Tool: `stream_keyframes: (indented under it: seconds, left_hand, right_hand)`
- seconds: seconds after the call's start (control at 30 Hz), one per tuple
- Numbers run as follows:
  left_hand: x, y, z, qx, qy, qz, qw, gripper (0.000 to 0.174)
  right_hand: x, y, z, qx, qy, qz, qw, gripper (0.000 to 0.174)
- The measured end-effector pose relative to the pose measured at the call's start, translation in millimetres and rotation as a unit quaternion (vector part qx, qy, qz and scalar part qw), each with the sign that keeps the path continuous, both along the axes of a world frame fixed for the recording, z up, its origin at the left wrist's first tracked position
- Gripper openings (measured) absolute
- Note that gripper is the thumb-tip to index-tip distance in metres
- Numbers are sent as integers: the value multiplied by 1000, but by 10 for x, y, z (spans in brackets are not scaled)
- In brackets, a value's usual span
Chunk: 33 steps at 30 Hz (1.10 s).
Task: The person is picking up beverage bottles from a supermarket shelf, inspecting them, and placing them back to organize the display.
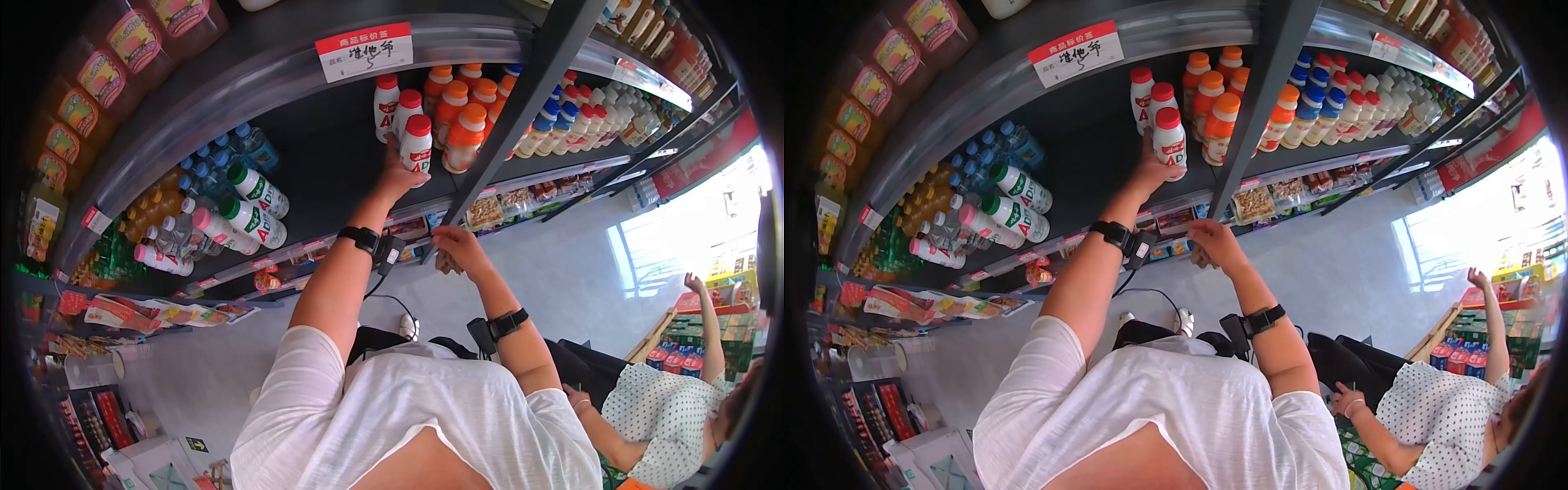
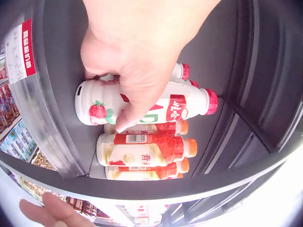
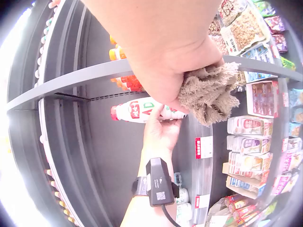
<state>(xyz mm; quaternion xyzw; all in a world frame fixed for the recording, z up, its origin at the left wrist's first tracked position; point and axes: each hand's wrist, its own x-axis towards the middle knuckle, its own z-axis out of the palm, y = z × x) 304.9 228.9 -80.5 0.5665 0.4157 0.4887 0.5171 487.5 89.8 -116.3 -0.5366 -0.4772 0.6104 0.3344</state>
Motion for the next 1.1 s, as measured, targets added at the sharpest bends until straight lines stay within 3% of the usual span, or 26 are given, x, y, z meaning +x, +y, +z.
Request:
stream_keyframes:
  seconds: [0.13,0.23,0.3,0.37,0.4,0.5,0.57,0.67,0.83,0.97,1.1]
  left_hand:
    - [78,112,-263,57,-15,39,998,123]
    - [178,131,-394,165,129,181,961,118]
    - [309,-65,-277,175,168,268,932,100]
    - [387,-176,-137,89,154,280,944,89]
    - [401,-167,-149,131,168,312,926,83]
    - [348,-131,-180,140,216,292,921,80]
    - [273,-146,-211,148,228,259,927,76]
    - [151,-347,-151,145,199,222,943,73]
    - [-75,-640,-31,125,98,190,969,75]
    - [-202,-780,384,107,6,59,992,66]
    - [-342,-913,338,17,-44,97,994,67]
  right_hand:
    - [-67,4,86,4,-4,2,1000,32]
    - [-84,34,18,-3,-18,11,1000,32]
    - [-75,42,15,0,-11,16,1000,33]
    - [-67,50,49,-20,24,12,999,33]
    - [-59,47,95,-41,55,4,998,33]
    - [-1,78,105,-131,230,-57,963,34]
    - [22,102,103,-208,404,-126,882,35]
    - [54,82,228,-244,572,-84,778,37]
    - [-7,15,522,-241,545,-62,800,39]
    - [-123,91,688,-169,590,-49,788,48]
    - [-188,57,990,-84,587,-100,799,48]
